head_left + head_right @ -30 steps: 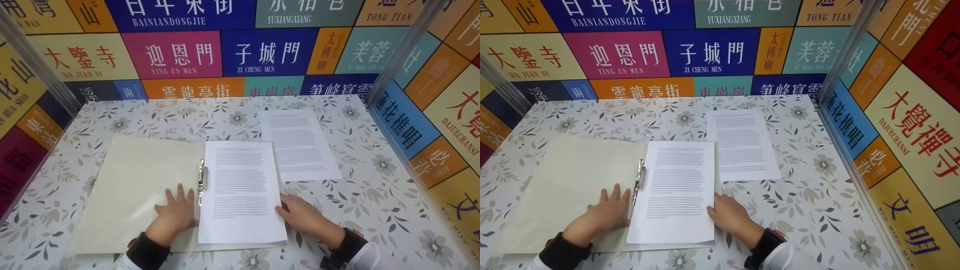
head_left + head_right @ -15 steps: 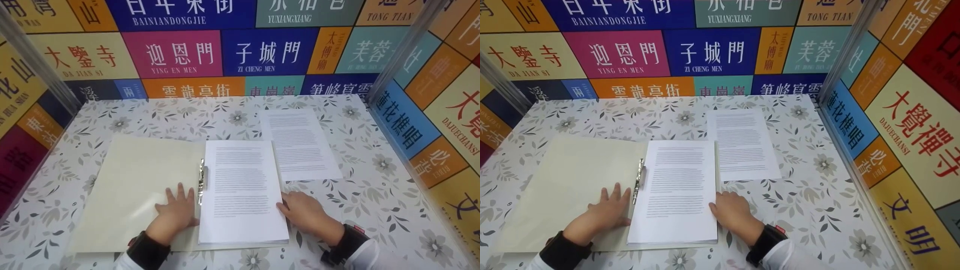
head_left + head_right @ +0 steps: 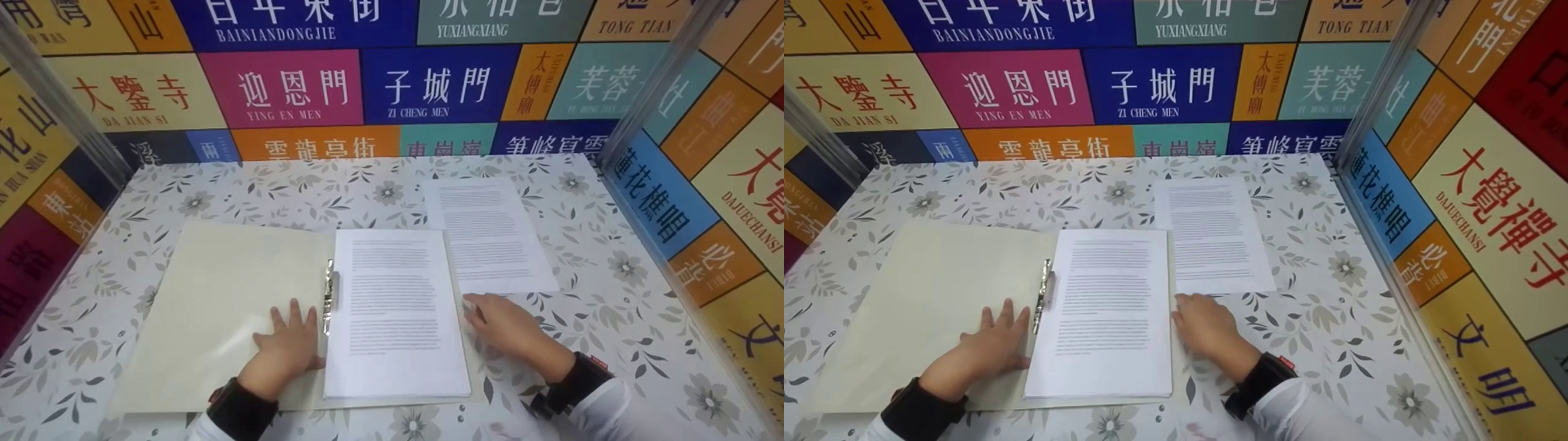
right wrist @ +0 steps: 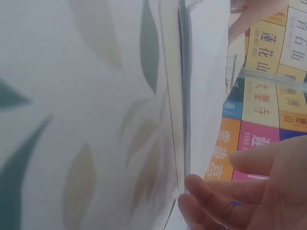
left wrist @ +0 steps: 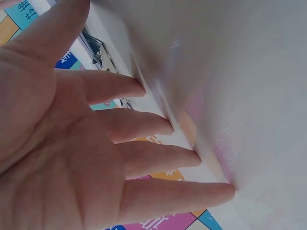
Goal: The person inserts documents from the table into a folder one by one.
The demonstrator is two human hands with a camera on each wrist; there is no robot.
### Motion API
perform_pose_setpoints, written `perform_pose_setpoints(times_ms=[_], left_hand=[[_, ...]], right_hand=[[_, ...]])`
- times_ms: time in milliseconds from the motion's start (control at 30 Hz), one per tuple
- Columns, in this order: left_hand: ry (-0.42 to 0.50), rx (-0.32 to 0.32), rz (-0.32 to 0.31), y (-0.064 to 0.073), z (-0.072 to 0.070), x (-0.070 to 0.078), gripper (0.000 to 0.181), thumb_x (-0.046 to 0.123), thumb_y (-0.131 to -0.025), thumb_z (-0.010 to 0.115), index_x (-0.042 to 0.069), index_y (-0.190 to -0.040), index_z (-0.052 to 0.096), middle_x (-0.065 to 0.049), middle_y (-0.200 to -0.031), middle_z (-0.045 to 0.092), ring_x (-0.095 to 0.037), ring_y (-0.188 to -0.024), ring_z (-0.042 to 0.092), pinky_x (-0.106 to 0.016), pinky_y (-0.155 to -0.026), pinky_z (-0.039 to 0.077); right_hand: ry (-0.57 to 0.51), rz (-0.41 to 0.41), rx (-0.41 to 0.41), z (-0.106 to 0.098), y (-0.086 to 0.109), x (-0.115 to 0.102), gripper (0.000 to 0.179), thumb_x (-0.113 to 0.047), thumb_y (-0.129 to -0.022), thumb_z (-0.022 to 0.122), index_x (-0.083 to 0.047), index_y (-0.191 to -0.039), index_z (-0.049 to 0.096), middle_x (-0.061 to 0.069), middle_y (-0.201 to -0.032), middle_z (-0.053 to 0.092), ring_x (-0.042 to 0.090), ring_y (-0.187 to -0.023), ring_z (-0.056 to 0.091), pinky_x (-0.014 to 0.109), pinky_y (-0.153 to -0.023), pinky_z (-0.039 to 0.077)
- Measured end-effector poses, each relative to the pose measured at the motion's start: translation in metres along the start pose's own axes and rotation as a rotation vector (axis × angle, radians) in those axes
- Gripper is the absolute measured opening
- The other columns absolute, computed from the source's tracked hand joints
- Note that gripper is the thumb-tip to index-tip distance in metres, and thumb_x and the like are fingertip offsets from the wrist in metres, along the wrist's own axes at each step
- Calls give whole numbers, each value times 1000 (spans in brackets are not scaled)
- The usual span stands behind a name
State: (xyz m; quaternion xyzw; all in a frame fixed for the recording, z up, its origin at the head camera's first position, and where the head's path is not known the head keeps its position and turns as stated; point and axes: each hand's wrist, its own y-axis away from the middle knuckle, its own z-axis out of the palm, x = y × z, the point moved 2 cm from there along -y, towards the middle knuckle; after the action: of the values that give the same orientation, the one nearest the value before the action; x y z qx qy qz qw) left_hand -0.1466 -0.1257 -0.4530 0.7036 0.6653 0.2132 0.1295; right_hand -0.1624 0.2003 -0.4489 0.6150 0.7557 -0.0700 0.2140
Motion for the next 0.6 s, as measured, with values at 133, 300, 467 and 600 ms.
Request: perform_pose_setpoints(times_ms=[133, 300, 467, 600], left_hand=[[4, 3, 0, 1, 0, 0, 94, 35, -78, 77, -1, -150, 28, -34, -155, 11, -62, -138, 9, -83, -95, 22], [4, 1, -3, 0, 3, 0, 94, 35, -78, 77, -1, -150, 28, -34, -155, 11, -62, -138, 9, -83, -95, 23], [5, 3, 4, -1, 3, -1, 95, 35, -77, 78, -1, -150, 28, -34, -155, 11, -63, -137, 9, -83, -94, 22], [14, 7, 10, -2, 3, -2, 95, 35, -77, 77, 0, -150, 28, -34, -156, 9, -63, -137, 8, -84, -94, 21]], right_hand=[[-32, 28, 89, -14, -17, 26, 44, -20, -96, 55, 5, -132, 53, 26, -115, 57, 43, -106, 56, 54, -93, 48], [-38, 174, 115, -29, -38, 66, 55, -22, -97, 51, 13, -138, 39, 40, -135, 37, 57, -125, 35, 63, -105, 34], [-39, 316, 51, -42, -54, 94, 67, -27, -99, 45, 17, -144, 22, 43, -142, 24, 59, -131, 24, 65, -108, 28], [-87, 365, 26, -50, -63, 109, 71, -27, -99, 44, 19, -145, 14, 44, -143, 22, 59, -133, 22, 63, -112, 24]])
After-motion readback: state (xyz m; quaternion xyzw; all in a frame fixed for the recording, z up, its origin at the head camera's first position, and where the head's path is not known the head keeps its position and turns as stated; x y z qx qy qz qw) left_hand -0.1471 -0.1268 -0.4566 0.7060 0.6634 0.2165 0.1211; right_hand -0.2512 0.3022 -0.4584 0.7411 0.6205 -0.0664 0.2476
